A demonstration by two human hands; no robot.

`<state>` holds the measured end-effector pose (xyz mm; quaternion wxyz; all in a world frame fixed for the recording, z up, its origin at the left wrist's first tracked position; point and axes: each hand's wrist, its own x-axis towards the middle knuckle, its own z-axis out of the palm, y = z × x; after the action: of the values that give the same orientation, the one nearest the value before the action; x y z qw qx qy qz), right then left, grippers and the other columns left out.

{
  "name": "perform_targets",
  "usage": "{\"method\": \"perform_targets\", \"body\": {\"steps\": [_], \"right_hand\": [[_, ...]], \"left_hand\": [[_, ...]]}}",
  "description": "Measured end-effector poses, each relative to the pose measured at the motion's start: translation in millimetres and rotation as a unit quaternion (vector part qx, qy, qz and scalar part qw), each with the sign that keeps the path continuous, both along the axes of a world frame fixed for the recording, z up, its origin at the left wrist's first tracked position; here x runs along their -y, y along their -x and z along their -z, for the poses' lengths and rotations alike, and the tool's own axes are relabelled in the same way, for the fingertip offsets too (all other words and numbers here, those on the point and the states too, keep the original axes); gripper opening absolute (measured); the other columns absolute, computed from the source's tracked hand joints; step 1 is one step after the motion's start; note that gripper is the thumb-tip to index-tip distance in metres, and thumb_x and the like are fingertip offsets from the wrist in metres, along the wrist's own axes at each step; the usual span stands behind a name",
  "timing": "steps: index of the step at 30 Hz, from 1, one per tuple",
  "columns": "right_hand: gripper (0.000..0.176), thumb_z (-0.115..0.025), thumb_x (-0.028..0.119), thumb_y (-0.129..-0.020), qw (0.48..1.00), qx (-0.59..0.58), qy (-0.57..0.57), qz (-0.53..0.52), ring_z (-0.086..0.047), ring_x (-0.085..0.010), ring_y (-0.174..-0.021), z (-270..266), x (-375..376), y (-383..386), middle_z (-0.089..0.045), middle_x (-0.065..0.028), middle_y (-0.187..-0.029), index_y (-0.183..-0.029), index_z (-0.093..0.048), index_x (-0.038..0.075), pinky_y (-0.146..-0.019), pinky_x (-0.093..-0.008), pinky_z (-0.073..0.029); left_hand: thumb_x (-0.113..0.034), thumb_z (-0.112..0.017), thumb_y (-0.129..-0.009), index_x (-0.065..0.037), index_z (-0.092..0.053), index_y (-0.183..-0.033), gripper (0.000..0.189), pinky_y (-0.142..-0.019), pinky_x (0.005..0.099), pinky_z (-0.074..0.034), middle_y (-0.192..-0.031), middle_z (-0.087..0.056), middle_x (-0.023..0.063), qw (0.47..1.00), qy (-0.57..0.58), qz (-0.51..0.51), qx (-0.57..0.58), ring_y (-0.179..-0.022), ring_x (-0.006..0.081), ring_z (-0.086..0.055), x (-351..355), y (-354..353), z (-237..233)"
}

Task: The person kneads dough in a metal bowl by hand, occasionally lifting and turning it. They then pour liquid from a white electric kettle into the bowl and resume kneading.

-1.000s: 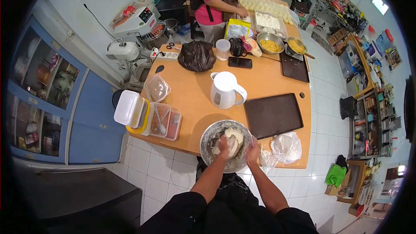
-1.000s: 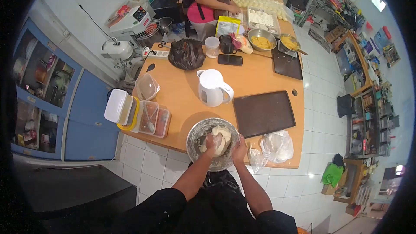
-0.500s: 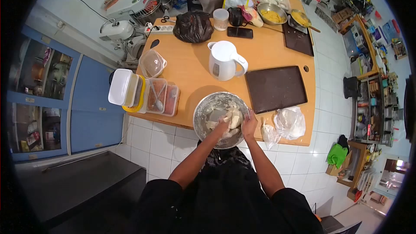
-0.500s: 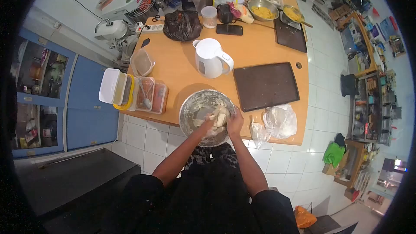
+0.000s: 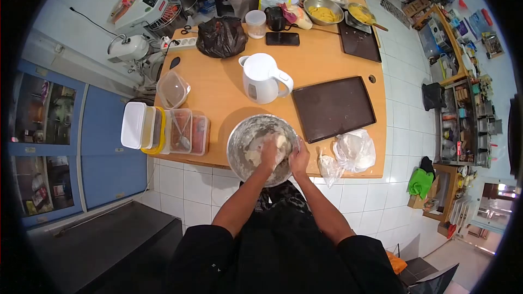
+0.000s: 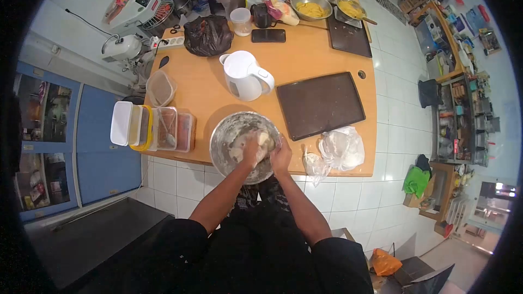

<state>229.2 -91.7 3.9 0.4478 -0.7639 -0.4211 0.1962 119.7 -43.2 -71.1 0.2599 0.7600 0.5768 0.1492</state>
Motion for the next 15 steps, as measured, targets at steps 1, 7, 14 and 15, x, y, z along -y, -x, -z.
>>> {"method": "perform_targets", "body": {"steps": [1,7,14,15], "right_hand": [[0.033,-0.048,-0.002,-0.086,0.999,0.007,-0.006,0.03,-0.061,-0.0443,-0.098,-4.2,-4.6,1.5,-0.063,-0.0287,-0.103,-0.118,-0.056,-0.005,-0.084,-0.046,-0.048],[0.037,-0.049,-0.005,-0.084,0.999,-0.007,0.048,0.008,-0.061,-0.0419,-0.104,-7.9,-15.5,-18.0,-0.062,-0.0274,-0.109,-0.121,-0.054,-0.004,-0.089,-0.0418,-0.047],[0.038,-0.046,-0.007,-0.082,0.999,-0.043,0.0,-0.02,-0.063,-0.0416,-0.097,4.0,-9.4,-14.3,-0.065,-0.026,-0.102,-0.118,-0.058,-0.003,-0.081,-0.0431,-0.049],[0.038,-0.046,-0.007,-0.083,0.999,-0.041,-0.008,-0.033,-0.063,-0.0414,-0.097,5.7,-9.5,-13.2,-0.065,-0.026,-0.102,-0.118,-0.058,-0.003,-0.082,-0.043,-0.049]], "left_hand": [[-0.036,-0.063,-0.081,-0.011,-0.041,-0.14,0.069,-0.111,0.0583,-0.019,-0.141,-0.044,0.0195,0.994,0.063,0.071,-0.058,-0.135,0.04,-0.034,1.9,2.3,0.3],[-0.026,-0.046,-0.093,-0.031,-0.041,-0.142,0.049,-0.108,0.0688,-0.003,-0.158,-0.019,0.0029,0.951,0.155,0.262,-0.062,-0.143,0.0355,-0.021,8.8,37.5,-80.6],[-0.017,-0.061,-0.088,-0.024,-0.058,-0.129,0.042,-0.111,0.0477,-0.027,-0.152,-0.018,0.02,0.985,0.092,0.036,0.139,-0.137,0.0399,-0.028,35.5,52.1,-64.8],[-0.018,-0.061,-0.089,-0.024,-0.056,-0.132,0.043,-0.107,0.0414,-0.034,-0.149,-0.019,0.0225,0.994,0.014,0.037,0.102,-0.136,0.0381,-0.03,37.6,53.3,-77.4]]}}
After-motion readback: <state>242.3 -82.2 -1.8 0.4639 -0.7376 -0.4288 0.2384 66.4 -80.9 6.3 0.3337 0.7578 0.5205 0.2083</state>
